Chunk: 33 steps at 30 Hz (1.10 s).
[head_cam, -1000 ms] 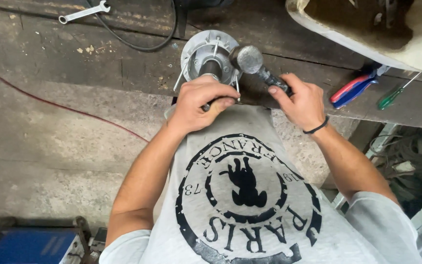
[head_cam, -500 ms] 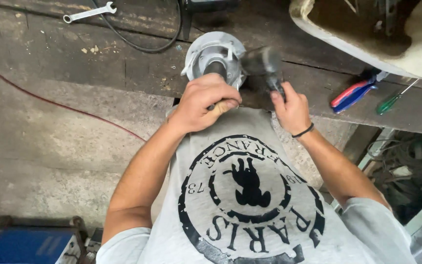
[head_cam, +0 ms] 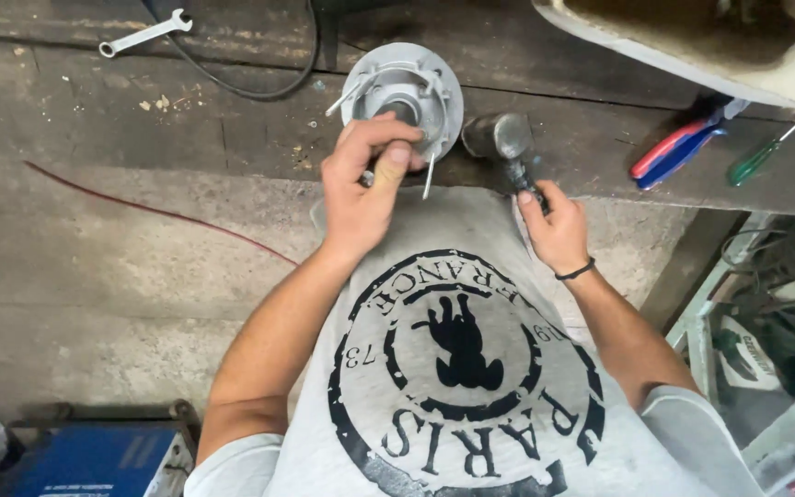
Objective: Disassembling an electric motor by using a hammer and punch to extract the shaft and internal components.
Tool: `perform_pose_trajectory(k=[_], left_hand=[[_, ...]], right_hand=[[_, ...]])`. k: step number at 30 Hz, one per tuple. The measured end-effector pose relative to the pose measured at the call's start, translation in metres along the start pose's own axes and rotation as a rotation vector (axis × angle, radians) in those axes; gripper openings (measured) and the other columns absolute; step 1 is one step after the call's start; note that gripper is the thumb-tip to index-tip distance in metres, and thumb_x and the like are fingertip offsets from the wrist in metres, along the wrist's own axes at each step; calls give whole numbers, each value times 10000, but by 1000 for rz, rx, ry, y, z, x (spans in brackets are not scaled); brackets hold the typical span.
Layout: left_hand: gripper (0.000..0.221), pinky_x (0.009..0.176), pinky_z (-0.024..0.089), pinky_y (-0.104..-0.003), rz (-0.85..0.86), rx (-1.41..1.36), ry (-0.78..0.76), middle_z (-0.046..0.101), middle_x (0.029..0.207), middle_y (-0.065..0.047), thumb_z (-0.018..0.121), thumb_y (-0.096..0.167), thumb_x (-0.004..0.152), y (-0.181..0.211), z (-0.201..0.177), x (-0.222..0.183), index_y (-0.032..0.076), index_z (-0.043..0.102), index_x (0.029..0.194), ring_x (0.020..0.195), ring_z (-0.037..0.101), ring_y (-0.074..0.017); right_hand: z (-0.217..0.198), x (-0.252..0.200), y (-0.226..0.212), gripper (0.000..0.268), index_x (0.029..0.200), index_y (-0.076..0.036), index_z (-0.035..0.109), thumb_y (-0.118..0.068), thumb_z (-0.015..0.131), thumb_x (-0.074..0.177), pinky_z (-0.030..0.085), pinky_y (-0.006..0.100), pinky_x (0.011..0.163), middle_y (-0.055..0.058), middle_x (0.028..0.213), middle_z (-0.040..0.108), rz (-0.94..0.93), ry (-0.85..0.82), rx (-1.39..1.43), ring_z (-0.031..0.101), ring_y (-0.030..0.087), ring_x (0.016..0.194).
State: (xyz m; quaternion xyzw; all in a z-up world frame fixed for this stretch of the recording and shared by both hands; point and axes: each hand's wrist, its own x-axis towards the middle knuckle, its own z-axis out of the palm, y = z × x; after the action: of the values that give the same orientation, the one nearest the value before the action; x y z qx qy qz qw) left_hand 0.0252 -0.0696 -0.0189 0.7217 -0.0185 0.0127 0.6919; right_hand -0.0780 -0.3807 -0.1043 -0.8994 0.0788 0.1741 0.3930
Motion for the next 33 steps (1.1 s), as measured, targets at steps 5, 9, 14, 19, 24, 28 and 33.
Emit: perform_pose_trajectory(k=[5, 9, 14, 19, 24, 28, 33], left_hand=[[268, 982, 531, -431, 97, -52, -2, 714, 752, -58, 622, 274, 1037, -12, -13, 2, 73, 774, 946, 826, 653, -245], [225, 937, 543, -431, 176, -100, -341, 634, 685, -84, 668, 202, 1009, -6, -26, 20, 49, 785, 893, 736, 638, -271], [220, 938, 553, -427, 167, -109, -358, 627, 687, -92, 694, 206, 999, -10, -27, 23, 36, 794, 902, 756, 645, -274], [188, 805, 566, -421, 153, -149, -301, 616, 706, -120, 690, 137, 991, -4, -17, 13, 8, 774, 884, 720, 649, -282], [171, 760, 575, -411, 167, -102, -232, 616, 704, -105, 689, 127, 985, -3, -4, 9, 12, 779, 897, 698, 650, -274], [139, 724, 580, -409, 159, -38, -253, 607, 697, -99, 687, 124, 990, 9, 3, 13, 41, 780, 927, 685, 648, -269], [175, 835, 572, -440, 191, -8, -284, 617, 710, -109, 624, 116, 1029, 12, 0, 20, 42, 757, 942, 752, 651, -323]], right_hand=[[-16, 21, -5, 186, 1031, -155, 701, -290, 587, 1088, 478, 376, 584, 45, 582, 612, -24, 92, 127, 605, 226, 584], [-20, 41, -17, 208, 1021, -117, 708, -253, 572, 1100, 456, 330, 575, 59, 552, 559, -141, 118, 208, 571, 188, 570], [-8, 46, -29, 221, 994, -86, 695, -230, 564, 1098, 460, 340, 579, 47, 564, 578, -151, 71, 285, 547, 191, 551], [-2, 41, -35, 175, 1079, -112, 714, -269, 639, 1065, 499, 409, 608, 144, 660, 634, -168, 7, 175, 667, 358, 651], [-5, 37, -26, 246, 1096, -148, 692, -375, 730, 1008, 512, 478, 607, 152, 685, 641, -219, 36, -55, 688, 418, 699], [-16, 28, -25, 223, 1099, -125, 704, -335, 740, 1034, 516, 409, 602, 130, 706, 645, -269, 92, 12, 703, 380, 713], [-28, 16, 1, 353, 1054, -88, 705, -434, 672, 999, 475, 397, 553, 119, 656, 567, -404, 177, 54, 620, 336, 601]])
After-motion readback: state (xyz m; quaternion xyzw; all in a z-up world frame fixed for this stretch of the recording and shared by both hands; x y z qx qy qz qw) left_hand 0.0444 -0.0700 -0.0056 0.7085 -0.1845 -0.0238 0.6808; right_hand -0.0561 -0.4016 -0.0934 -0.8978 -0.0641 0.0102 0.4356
